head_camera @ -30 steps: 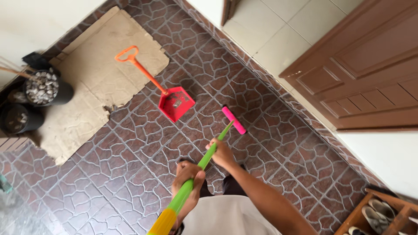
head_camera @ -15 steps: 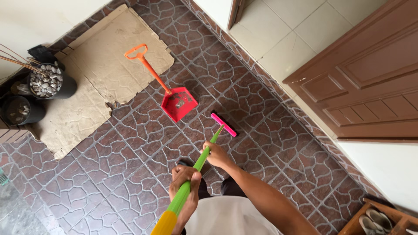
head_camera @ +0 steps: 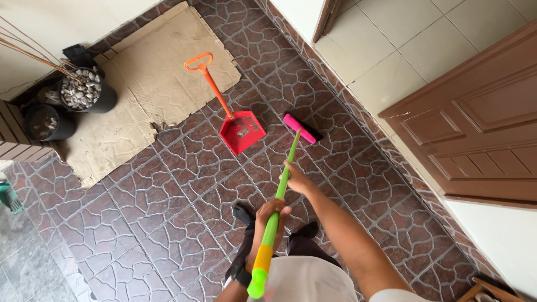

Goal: The person sweeps debris from an entryway into a dustpan by hand and moves across the living room to sweep another area.

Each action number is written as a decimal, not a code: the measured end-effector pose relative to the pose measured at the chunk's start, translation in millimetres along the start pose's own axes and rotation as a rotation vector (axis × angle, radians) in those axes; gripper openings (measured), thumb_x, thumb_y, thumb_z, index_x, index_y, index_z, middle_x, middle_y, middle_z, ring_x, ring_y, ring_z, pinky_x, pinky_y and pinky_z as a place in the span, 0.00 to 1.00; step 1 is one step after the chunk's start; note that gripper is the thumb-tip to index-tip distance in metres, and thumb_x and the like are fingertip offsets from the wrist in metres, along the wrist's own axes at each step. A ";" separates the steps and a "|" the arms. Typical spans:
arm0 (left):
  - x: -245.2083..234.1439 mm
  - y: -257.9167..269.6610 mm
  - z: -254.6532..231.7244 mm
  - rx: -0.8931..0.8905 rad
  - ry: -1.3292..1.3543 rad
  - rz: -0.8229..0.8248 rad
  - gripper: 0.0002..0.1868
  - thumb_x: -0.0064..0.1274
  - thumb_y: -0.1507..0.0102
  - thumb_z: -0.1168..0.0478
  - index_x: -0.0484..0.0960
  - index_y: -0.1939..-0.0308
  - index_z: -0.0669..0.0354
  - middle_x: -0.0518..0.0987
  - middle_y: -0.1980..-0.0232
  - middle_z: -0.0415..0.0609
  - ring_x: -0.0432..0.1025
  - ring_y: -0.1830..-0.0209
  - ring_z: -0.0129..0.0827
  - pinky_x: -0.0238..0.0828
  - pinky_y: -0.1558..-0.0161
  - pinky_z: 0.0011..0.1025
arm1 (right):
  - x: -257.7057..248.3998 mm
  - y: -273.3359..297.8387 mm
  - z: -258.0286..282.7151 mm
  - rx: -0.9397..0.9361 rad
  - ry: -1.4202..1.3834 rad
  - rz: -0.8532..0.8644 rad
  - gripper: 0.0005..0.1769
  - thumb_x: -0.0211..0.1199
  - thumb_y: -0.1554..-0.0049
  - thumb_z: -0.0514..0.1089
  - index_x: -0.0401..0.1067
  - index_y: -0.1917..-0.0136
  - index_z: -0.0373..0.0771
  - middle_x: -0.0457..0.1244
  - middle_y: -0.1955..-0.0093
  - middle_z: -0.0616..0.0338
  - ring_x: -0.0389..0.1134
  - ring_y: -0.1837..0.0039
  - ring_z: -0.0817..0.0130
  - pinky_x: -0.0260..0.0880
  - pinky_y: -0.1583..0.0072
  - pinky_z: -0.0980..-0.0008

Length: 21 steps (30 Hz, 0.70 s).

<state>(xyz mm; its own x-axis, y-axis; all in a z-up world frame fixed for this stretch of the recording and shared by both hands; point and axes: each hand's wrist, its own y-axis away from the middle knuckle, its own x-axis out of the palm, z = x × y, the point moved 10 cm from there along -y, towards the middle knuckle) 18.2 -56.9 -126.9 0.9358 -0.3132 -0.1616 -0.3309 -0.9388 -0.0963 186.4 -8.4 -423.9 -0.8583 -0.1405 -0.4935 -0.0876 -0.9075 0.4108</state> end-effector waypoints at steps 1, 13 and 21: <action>-3.8 2.9 -3.1 -0.012 -0.047 -0.010 0.08 0.60 0.36 0.63 0.79 0.65 0.64 0.82 0.61 0.52 0.77 0.60 0.41 0.72 0.53 0.36 | 3.9 3.1 9.8 -0.059 0.033 0.016 0.43 0.65 0.41 0.55 0.53 0.22 0.34 0.53 0.22 0.42 0.56 0.22 0.50 0.56 0.27 0.54; -71.5 1.0 -90.2 0.055 -0.233 0.154 0.11 0.62 0.40 0.63 0.76 0.74 0.61 0.76 0.71 0.46 0.72 0.67 0.37 0.64 0.52 0.37 | 26.0 97.3 134.2 -0.159 0.042 -0.099 0.18 0.62 0.39 0.60 0.66 0.53 0.45 0.66 0.55 0.53 0.70 0.51 0.52 0.67 0.53 0.53; -63.3 5.5 -100.2 0.167 -0.040 0.225 0.13 0.61 0.36 0.60 0.74 0.69 0.60 0.78 0.66 0.44 0.75 0.63 0.34 0.63 0.39 0.42 | 5.7 125.3 70.3 0.154 0.046 -0.165 0.18 0.61 0.39 0.61 0.67 0.51 0.46 0.67 0.54 0.56 0.72 0.55 0.56 0.67 0.54 0.54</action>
<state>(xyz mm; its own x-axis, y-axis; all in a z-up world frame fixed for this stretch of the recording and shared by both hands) -30.8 -56.6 -18.7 0.8323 -0.5018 -0.2356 -0.5481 -0.8087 -0.2137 134.9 -95.1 -321.4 -0.8027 -0.0163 -0.5962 -0.3038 -0.8490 0.4323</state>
